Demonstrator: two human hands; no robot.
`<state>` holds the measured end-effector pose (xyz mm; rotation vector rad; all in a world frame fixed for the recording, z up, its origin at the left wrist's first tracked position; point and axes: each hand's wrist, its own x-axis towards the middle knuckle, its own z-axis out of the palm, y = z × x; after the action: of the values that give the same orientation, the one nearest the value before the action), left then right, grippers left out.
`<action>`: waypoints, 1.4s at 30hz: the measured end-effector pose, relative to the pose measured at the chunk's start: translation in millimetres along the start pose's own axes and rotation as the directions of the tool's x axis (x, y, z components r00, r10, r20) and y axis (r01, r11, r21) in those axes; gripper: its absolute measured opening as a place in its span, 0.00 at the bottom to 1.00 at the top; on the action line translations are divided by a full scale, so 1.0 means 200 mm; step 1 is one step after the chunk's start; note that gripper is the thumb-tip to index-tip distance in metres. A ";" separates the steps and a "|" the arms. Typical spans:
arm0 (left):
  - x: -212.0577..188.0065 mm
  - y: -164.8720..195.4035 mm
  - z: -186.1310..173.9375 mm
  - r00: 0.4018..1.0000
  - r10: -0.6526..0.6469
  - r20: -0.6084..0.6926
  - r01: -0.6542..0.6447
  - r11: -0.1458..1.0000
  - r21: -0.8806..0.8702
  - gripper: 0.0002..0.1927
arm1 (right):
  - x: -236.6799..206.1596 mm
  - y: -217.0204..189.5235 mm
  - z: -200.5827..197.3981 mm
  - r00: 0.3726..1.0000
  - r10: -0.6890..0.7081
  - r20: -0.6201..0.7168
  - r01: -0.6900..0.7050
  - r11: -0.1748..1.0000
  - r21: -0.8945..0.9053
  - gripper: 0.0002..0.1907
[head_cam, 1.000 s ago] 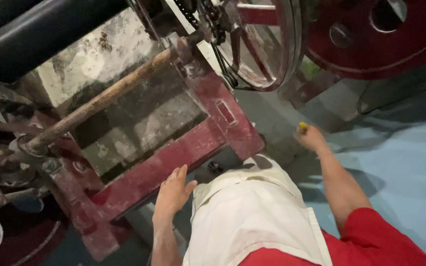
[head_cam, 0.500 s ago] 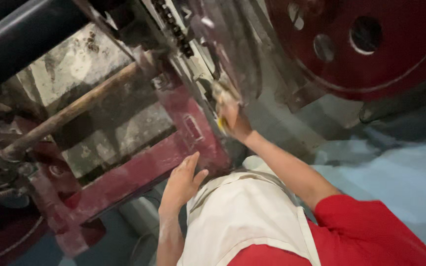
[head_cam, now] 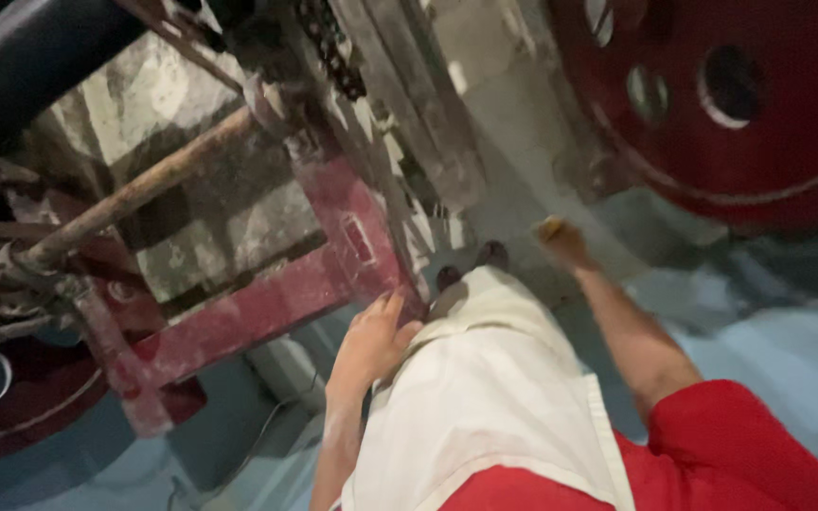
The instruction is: The person cleans a red industrial machine using a yellow-handled brush. They scrub the metal surfaces, rollers, and crevices to remove white residue and debris.
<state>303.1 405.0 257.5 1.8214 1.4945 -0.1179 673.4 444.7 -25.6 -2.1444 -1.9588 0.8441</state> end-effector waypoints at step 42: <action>-0.86 -1.12 1.05 0.805 -0.536 0.256 0.571 0.582 -0.579 0.24 | 0.34 -0.77 0.33 0.959 -0.073 0.274 -0.268 -0.548 0.792 0.21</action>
<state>134.4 146.6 87.2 0.7553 1.7493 0.0407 506.7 515.5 -33.9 -0.7531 0.0263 1.8191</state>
